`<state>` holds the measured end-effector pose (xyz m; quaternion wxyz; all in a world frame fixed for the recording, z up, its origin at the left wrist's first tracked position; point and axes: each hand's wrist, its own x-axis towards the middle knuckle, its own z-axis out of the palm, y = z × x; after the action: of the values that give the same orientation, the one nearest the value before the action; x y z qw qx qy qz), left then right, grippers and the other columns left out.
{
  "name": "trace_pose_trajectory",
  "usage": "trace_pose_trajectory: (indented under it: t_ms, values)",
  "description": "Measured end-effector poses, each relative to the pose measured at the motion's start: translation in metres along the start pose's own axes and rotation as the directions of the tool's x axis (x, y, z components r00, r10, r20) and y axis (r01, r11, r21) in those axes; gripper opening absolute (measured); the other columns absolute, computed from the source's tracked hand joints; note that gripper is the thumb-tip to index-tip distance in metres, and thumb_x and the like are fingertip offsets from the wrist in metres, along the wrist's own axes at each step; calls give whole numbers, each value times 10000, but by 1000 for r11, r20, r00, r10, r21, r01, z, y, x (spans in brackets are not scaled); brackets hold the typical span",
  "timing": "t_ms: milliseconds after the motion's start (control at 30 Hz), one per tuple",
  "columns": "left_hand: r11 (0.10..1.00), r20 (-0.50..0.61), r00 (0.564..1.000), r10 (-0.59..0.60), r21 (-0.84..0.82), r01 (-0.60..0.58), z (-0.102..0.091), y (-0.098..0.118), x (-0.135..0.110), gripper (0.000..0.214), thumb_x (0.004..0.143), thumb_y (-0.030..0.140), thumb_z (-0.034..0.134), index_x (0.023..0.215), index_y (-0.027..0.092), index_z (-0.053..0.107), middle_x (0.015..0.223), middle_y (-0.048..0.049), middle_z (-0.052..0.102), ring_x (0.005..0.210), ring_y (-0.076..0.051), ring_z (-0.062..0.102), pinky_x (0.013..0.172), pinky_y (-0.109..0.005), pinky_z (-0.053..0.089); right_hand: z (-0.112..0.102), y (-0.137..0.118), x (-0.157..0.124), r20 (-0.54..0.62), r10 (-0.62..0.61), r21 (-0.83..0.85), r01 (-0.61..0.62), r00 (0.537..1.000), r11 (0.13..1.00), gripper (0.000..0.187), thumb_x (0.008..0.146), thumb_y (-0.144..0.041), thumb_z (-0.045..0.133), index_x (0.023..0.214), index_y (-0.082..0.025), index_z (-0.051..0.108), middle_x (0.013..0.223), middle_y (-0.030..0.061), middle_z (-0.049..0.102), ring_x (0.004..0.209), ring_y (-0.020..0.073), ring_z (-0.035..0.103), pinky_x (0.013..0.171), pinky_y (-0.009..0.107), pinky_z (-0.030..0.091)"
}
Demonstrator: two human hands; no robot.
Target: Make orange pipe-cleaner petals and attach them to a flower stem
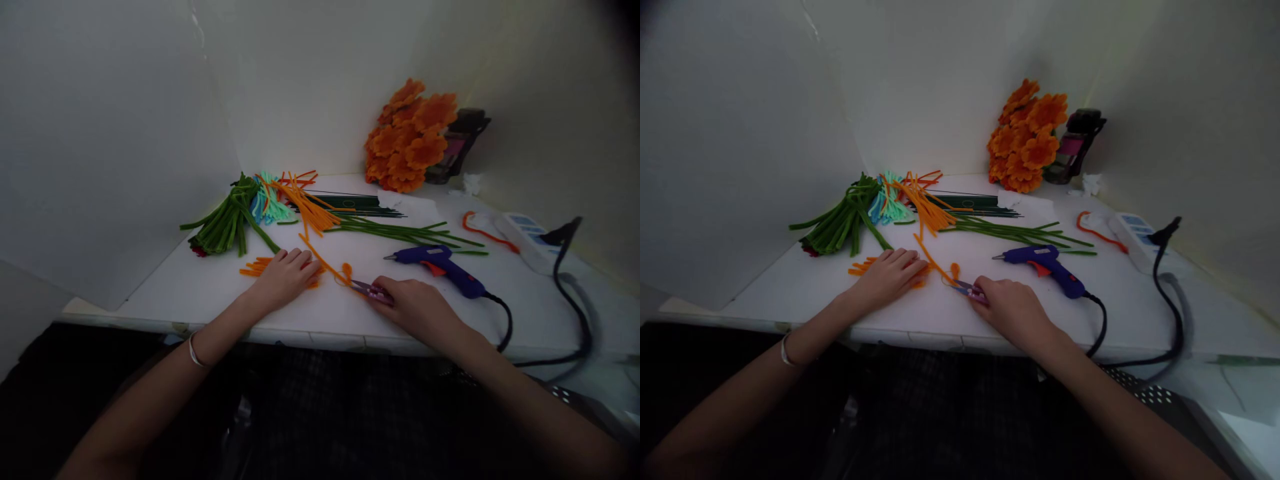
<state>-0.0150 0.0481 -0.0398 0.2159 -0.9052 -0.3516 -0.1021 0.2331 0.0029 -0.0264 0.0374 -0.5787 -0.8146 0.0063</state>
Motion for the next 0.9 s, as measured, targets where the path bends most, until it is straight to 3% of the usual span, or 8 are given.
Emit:
trace_pose_trajectory:
  t_ms: [133, 267, 500, 633, 700, 767, 833, 900]
  values:
    - [997, -78, 994, -79, -9, 79, -8, -7, -4, 291, 950, 290, 390, 1139, 138, 551, 1093, -135, 612, 984, -255, 554, 811, -386, 408, -5, 4, -1, -110, 23, 18, -21, 994, 1000, 201, 832, -335, 494, 849, -183, 624, 685, 71, 674, 593, 212, 605, 497, 259, 257]
    - [973, -296, 927, -229, -63, 221, -25, -14, -12, 369, 929, 261, 433, 1281, 157, 474, 1153, -158, 582, 1086, -270, 533, 894, -413, 401, -12, 9, -7, -336, 23, 59, -3, 942, 998, 228, 812, -348, 513, 898, -178, 638, 679, 70, 665, 578, 214, 603, 503, 263, 298]
    - [977, -389, 900, -197, -2, 213, -51, -1, -19, 482, 888, 246, 514, 1356, 184, 414, 1274, -183, 503, 1315, -337, 371, 1089, -593, 181, -26, 10, -29, -429, -247, 11, 279, 869, 960, 188, 820, -270, 486, 922, -208, 630, 649, 59, 677, 555, 206, 607, 510, 285, 328]
    - [904, -348, 878, -328, -386, 184, -60, 13, -20, 311, 930, 133, 379, 1186, 182, 550, 1123, -111, 603, 1145, -234, 543, 1035, -485, 375, -41, 2, -40, -381, -102, 340, 242, 919, 909, 131, 808, -299, 532, 891, -230, 607, 627, 30, 630, 470, 150, 516, 477, 276, 326]
    - [652, -158, 886, -435, -734, 190, -64, 25, -19, 275, 952, 197, 370, 1152, 167, 556, 1024, -90, 640, 983, -188, 616, 891, -363, 508, -48, -3, -43, -332, -1, 563, 199, 943, 802, 130, 822, -358, 564, 834, -234, 598, 640, 22, 591, 491, 135, 484, 464, 263, 326]
    - [224, 102, 917, -386, -954, 200, -64, 41, -17, 260, 960, 265, 383, 1113, 165, 567, 952, -75, 662, 848, -161, 657, 779, -301, 554, -51, -8, -44, -225, 60, 766, 139, 973, 627, 192, 814, -424, 597, 813, -232, 591, 634, 7, 536, 503, 121, 442, 438, 246, 308]
    - [-230, 315, 909, -273, -939, 257, -59, 58, -15, 295, 962, 337, 376, 1049, 149, 585, 883, -81, 671, 776, -161, 683, 728, -294, 571, -49, -11, -42, -64, 29, 912, 47, 998, 407, 243, 821, -468, 590, 825, -225, 579, 562, -29, 458, 448, 94, 362, 389, 226, 248]
    - [-515, 460, 871, -176, -797, 317, -50, 73, -13, 314, 958, 369, 387, 1012, 141, 595, 827, -78, 678, 771, -163, 694, 753, -298, 569, -42, -15, -38, 71, -77, 975, -53, 995, 214, 271, 853, -478, 549, 826, -209, 561, 482, -63, 397, 389, 71, 299, 362, 215, 198]
